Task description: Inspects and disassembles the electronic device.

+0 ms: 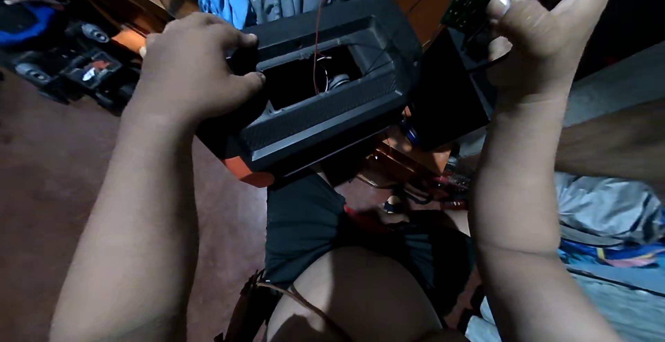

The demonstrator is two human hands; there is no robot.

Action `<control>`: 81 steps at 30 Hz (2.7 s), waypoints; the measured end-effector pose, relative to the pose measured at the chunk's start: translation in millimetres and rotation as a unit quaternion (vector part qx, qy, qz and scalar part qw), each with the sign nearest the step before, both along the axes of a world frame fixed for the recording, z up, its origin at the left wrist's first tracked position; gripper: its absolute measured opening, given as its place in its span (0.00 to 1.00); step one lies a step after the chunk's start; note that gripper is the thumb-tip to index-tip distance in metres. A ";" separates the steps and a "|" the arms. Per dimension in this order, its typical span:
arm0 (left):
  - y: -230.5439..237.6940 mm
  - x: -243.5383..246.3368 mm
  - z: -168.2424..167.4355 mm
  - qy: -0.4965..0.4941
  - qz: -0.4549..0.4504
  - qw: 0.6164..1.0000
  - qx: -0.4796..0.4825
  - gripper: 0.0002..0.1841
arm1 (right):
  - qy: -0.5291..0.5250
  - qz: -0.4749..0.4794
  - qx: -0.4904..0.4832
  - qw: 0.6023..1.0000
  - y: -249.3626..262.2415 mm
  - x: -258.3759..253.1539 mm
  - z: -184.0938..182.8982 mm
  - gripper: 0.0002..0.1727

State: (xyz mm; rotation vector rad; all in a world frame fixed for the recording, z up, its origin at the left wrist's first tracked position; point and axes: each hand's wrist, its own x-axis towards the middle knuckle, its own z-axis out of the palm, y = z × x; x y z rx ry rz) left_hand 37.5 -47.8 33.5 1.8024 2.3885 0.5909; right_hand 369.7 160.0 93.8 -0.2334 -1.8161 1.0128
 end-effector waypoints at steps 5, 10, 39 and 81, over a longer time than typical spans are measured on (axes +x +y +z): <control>11.9 -5.8 8.2 0.003 0.007 1.000 -0.030 0.35 | -0.017 -0.009 0.006 1.000 -7.5 2.3 -1.5 0.38; 18.6 -0.3 14.8 -0.013 0.014 0.997 -0.074 0.39 | -0.017 0.011 0.019 1.000 -5.7 6.5 -6.1 0.41; 29.6 34.3 28.1 0.147 0.008 0.981 -0.125 0.37 | -0.014 0.029 0.056 0.998 -15.3 21.5 -13.7 0.45; -54.9 94.3 -7.7 0.190 -0.002 0.978 0.086 0.41 | -0.108 -0.014 0.130 0.986 -59.3 62.6 -66.3 0.14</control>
